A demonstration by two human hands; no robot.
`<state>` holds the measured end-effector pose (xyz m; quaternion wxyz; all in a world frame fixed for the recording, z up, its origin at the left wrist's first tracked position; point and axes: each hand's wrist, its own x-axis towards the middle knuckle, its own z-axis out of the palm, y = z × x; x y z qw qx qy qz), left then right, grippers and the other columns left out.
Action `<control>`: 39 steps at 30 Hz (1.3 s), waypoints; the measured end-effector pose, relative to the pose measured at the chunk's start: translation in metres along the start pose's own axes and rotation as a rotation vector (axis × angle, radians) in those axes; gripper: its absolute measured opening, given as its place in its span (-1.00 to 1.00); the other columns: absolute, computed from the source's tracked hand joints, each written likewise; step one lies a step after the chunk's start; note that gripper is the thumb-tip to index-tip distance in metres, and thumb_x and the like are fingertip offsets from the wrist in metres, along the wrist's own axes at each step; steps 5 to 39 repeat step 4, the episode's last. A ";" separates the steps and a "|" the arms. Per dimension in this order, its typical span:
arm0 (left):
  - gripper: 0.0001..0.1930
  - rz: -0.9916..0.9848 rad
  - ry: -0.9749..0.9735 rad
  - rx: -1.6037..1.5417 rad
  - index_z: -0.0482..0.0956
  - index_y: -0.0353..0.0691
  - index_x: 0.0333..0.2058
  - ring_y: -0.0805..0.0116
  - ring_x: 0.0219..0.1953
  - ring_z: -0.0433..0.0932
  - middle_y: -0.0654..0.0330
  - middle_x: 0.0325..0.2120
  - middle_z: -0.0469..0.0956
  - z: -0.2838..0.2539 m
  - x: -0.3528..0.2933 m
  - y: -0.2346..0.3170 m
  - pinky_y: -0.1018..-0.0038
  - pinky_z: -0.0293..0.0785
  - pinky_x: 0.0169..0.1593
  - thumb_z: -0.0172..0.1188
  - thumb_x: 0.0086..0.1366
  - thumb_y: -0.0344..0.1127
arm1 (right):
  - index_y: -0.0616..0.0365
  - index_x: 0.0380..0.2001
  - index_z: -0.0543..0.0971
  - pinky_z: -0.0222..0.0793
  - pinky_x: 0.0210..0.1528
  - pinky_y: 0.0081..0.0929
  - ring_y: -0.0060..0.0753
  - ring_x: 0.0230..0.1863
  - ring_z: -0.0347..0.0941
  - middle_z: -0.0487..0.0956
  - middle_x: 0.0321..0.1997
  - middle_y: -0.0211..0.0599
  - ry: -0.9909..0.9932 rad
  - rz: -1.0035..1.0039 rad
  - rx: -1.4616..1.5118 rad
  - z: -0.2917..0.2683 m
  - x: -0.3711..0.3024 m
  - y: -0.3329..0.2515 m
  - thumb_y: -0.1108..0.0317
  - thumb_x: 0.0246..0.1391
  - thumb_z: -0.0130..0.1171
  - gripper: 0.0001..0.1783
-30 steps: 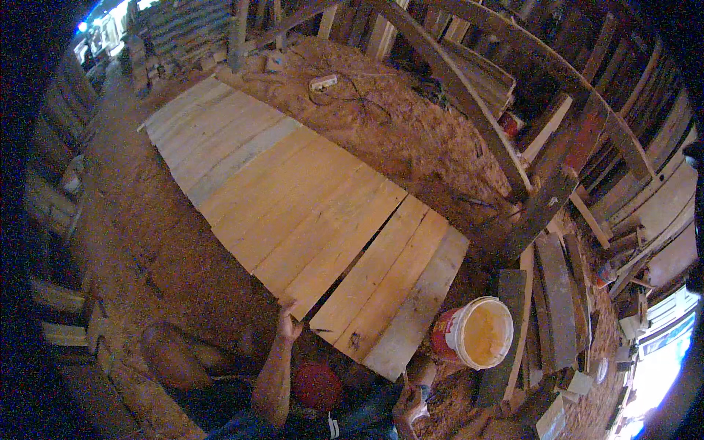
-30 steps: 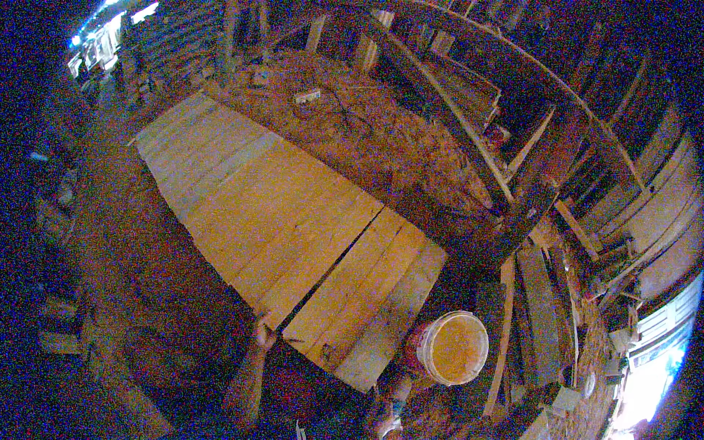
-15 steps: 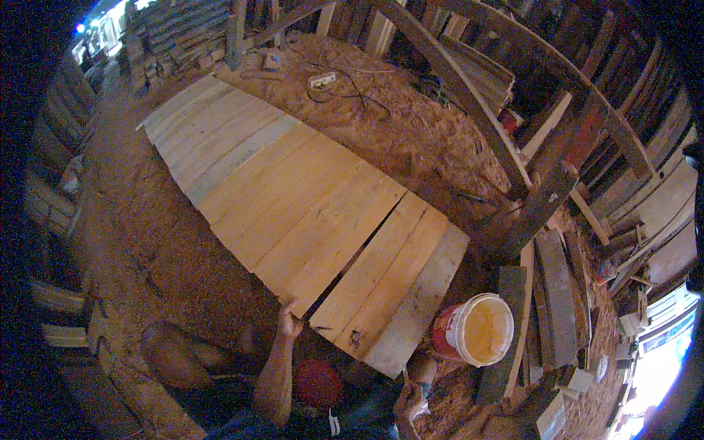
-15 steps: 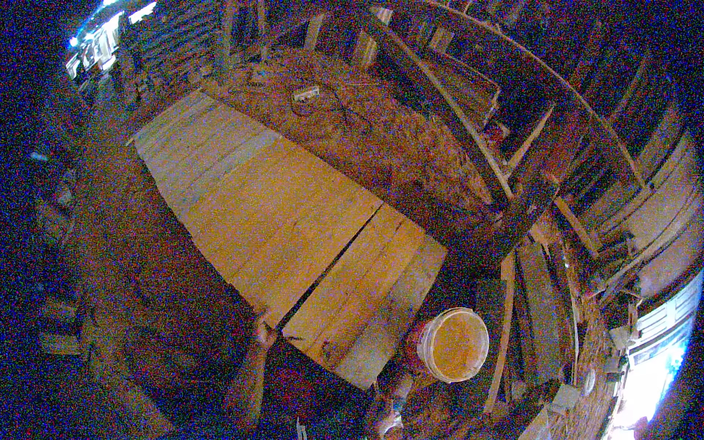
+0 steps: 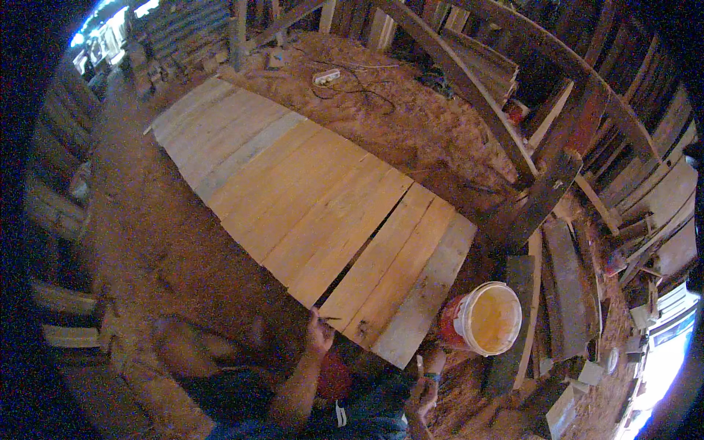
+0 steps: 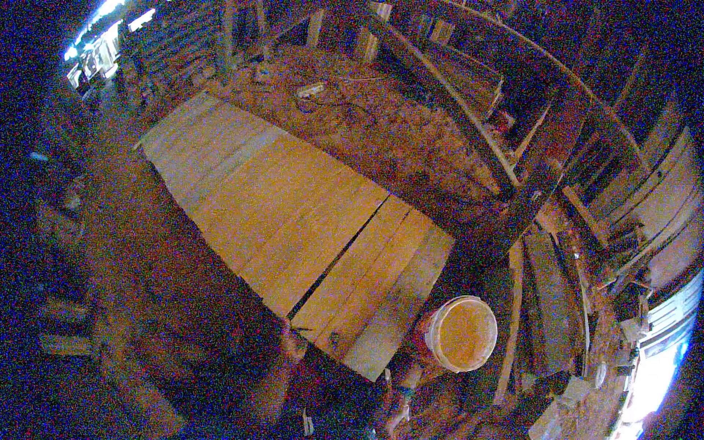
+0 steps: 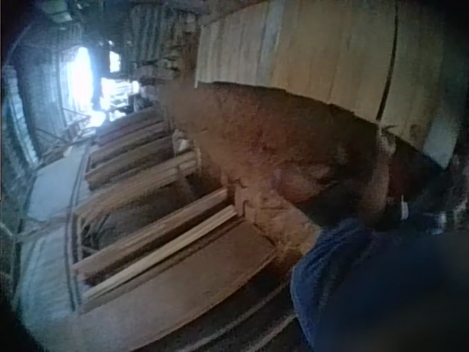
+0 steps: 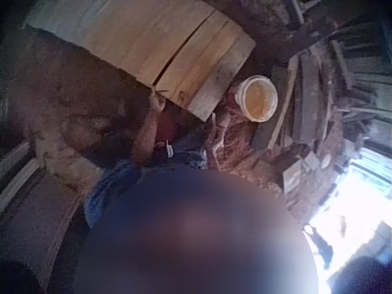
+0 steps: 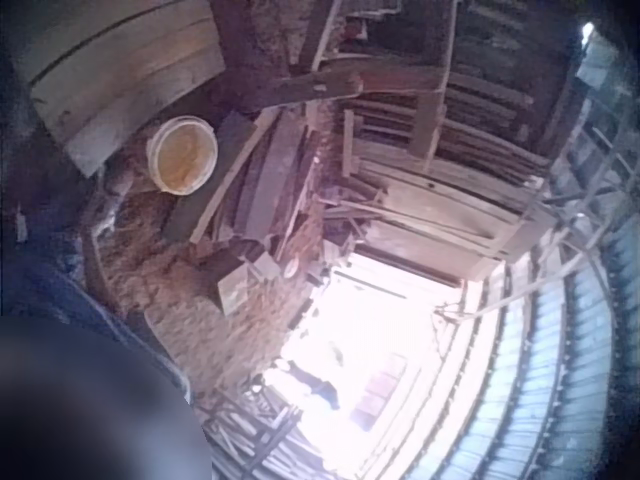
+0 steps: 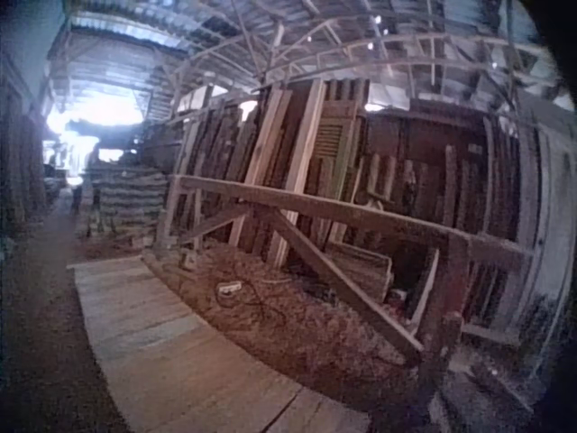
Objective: The person sits on the floor and applies a liquid finish to a long wooden plank using a brush. They repeatedly dip the brush into a bucket and coat the plank, then place it on a workbench.
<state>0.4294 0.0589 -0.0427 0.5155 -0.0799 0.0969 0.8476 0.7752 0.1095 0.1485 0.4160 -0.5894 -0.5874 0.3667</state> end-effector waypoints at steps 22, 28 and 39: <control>-0.62 -0.060 0.378 0.191 0.50 -0.09 -0.03 0.24 -0.11 0.55 0.20 0.01 0.54 0.040 0.009 -0.043 0.21 0.58 -0.03 0.32 0.22 -0.15 | 0.14 -0.05 0.43 0.34 -0.17 -0.34 -0.24 -0.18 0.45 0.56 -0.13 0.07 -0.016 -0.181 -0.178 -0.070 0.039 0.007 0.16 0.22 0.14 -0.65; -0.62 -0.060 0.378 0.191 0.50 -0.09 -0.03 0.24 -0.11 0.55 0.20 0.01 0.54 0.040 0.009 -0.043 0.21 0.58 -0.03 0.32 0.22 -0.15 | 0.14 -0.05 0.43 0.34 -0.17 -0.34 -0.24 -0.18 0.45 0.56 -0.13 0.07 -0.016 -0.181 -0.178 -0.070 0.039 0.007 0.16 0.22 0.14 -0.65; -0.62 -0.060 0.378 0.191 0.50 -0.09 -0.03 0.24 -0.11 0.55 0.20 0.01 0.54 0.040 0.009 -0.043 0.21 0.58 -0.03 0.32 0.22 -0.15 | 0.14 -0.05 0.43 0.34 -0.17 -0.34 -0.24 -0.18 0.45 0.56 -0.13 0.07 -0.016 -0.181 -0.178 -0.070 0.039 0.007 0.16 0.22 0.14 -0.65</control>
